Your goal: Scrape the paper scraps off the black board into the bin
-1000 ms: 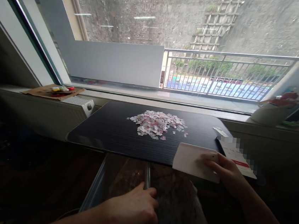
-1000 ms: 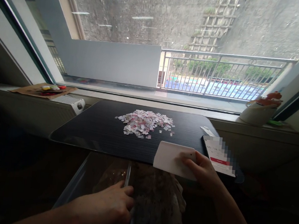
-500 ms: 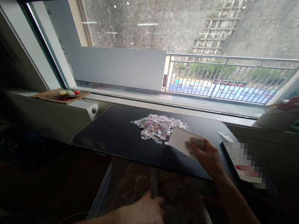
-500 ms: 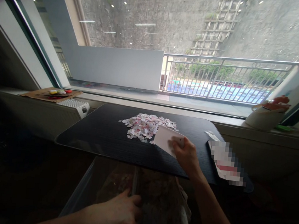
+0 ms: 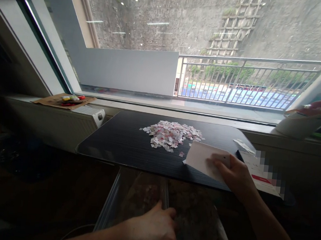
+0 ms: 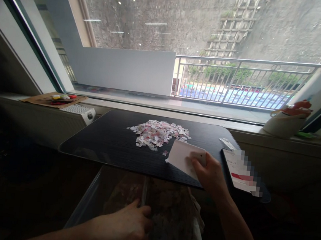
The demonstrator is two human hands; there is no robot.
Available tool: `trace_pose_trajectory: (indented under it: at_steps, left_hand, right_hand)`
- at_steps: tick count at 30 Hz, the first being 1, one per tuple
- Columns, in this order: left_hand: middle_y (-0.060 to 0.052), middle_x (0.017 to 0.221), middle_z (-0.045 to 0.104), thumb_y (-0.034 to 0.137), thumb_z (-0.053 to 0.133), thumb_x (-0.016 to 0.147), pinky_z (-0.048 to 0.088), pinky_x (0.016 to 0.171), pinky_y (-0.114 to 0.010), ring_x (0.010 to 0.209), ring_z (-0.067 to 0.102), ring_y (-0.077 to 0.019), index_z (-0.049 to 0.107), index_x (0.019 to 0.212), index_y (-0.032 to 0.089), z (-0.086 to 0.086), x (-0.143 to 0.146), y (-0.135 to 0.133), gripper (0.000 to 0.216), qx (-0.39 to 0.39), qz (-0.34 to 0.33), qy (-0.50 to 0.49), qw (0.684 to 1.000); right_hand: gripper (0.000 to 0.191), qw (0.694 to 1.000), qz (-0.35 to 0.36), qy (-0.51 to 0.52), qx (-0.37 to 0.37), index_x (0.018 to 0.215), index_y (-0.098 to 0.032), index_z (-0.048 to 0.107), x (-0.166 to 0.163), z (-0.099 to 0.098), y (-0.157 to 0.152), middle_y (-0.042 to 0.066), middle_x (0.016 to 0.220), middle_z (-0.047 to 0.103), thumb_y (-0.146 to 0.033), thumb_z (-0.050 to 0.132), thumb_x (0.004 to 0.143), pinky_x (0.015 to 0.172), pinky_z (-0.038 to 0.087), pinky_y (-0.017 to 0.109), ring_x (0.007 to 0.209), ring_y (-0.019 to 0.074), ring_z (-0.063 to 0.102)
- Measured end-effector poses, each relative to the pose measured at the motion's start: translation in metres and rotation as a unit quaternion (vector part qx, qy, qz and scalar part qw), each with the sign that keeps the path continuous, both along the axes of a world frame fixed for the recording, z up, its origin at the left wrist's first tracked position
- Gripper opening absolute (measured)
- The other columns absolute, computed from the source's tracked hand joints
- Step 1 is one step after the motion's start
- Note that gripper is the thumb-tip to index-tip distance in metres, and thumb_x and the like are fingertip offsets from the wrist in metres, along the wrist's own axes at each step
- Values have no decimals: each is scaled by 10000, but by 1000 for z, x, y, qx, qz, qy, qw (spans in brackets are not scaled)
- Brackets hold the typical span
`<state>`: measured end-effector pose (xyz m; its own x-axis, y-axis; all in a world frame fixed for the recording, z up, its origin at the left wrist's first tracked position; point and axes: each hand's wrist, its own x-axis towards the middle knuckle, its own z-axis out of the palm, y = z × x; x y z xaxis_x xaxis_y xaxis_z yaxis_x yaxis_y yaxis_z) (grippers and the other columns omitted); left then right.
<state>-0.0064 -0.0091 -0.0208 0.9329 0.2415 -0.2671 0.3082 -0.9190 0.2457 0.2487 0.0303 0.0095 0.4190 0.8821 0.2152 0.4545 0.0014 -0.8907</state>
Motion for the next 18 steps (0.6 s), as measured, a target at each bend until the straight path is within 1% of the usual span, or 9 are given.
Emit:
trace_pose_trajectory:
  at_steps: [3,7,13,15,18]
  left_hand:
    - [-65,859,671,168,608,882,412,888,-466,926,499,-236,673,755,160,2,0,0,142,-4,-1,4,1000]
    - [-64,869,670,161,604,883,421,895,-466,960,514,-243,670,771,161,4,-1,0,130,-10,4,15,1000]
    - [-73,888,673,171,581,892,417,926,-504,981,518,-258,664,774,173,3,-2,0,144,-24,6,4,1000]
    - [-70,883,672,194,589,896,420,935,-513,985,524,-260,659,771,171,3,-1,1,146,-24,4,9,1000]
    - [-63,878,670,186,588,898,425,944,-517,981,529,-258,663,761,177,6,0,1,157,-28,5,17,999]
  right_hand:
    - [268,999,18,31,-14,843,-226,756,-2,1,-6,24,742,782,-447,693,705,603,535,306,704,240,722]
    - [302,999,19,49,-11,869,-213,762,0,-1,-4,32,777,792,-450,736,683,639,544,315,719,239,721]
    - [206,991,46,108,-63,805,-239,781,12,0,-12,16,717,782,-406,747,688,544,529,292,631,223,708]
    - [197,989,32,130,-58,825,-249,784,15,0,-13,8,715,783,-400,753,703,537,529,283,622,212,707]
    - [223,989,23,140,-36,866,-239,780,15,-4,-8,11,759,798,-396,781,707,588,553,291,670,215,728]
